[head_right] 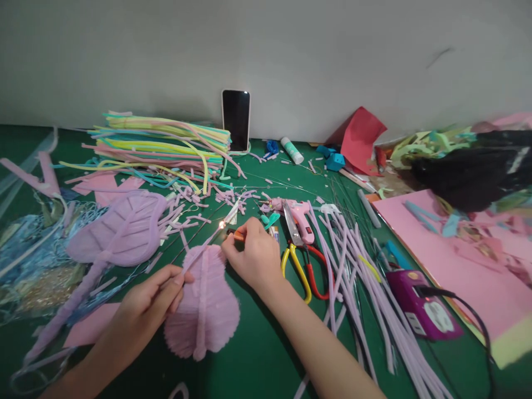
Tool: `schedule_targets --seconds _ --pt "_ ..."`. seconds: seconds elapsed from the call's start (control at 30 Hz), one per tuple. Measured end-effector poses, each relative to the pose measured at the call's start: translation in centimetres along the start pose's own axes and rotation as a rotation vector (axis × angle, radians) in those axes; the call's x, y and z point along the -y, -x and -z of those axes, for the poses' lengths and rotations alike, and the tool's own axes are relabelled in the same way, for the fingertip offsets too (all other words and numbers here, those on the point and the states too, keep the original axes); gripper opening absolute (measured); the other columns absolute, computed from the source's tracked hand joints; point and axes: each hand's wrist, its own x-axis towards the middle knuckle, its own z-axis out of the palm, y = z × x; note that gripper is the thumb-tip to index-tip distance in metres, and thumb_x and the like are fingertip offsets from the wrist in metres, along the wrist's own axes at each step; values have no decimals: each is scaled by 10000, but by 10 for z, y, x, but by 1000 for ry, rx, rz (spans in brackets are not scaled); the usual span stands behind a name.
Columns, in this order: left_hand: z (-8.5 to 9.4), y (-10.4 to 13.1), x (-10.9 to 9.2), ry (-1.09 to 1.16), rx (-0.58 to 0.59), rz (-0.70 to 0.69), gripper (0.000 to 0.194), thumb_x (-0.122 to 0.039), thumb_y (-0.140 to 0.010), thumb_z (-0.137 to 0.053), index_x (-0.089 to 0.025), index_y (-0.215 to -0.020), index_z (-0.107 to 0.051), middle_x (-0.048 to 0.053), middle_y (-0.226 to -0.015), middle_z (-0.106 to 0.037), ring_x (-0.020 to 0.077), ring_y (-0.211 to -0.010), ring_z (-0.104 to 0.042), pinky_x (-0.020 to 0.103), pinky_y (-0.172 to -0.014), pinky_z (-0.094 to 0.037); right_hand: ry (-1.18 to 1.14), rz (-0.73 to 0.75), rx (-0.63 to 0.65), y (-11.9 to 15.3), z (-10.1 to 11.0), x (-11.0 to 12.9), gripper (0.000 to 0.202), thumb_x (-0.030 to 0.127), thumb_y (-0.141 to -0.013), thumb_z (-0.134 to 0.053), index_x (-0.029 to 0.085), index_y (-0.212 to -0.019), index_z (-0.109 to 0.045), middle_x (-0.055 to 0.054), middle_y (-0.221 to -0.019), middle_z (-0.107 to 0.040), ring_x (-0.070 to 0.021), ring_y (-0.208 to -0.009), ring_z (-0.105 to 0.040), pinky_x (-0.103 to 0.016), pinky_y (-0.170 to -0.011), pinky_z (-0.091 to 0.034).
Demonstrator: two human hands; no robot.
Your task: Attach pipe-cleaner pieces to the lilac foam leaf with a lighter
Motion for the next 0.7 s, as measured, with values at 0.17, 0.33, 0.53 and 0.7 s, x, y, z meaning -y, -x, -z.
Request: schedule_targets --seconds 0.17,0.33,0.53,0.7 --pt "1 0 1 -20 12 6 293 -468 -897 -381 -221 -779 -484 -82 -536 -382 108 -472 -369 226 -478 -313 -33 -20 38 1 1 2 118 322 -747 -518 211 -752 -476 -13 -671 -616 -162 -601 -557 -265 -547 -372" --pt "1 0 -2 -10 8 21 278 -459 -890 -396 -219 -805 -507 -81 -538 -393 112 -483 -382 226 -518 -352 -29 -21 7 0 1 2 126 332 -752 -517 212 -752 -481 -14 -685 -619 -162 -609 -555 -268 -553 -373" --pt "0 -1 0 -6 1 4 287 -458 -893 -401 -217 -790 -519 -71 -542 -392 121 -505 -396 235 -511 -323 -29 -13 22 0 2 2 117 323 -744 -521 215 -741 -475 -7 -664 -618 -157 -586 -555 -266 -537 -369" --pt "1 0 2 -6 11 13 267 -443 -892 -416 -215 -818 -533 -73 -546 -399 114 -491 -390 227 -499 -326 -27 9 30 -1 1 2 133 340 -761 -526 214 -771 -486 -13 -698 -635 -158 -606 -572 -265 -550 -387"
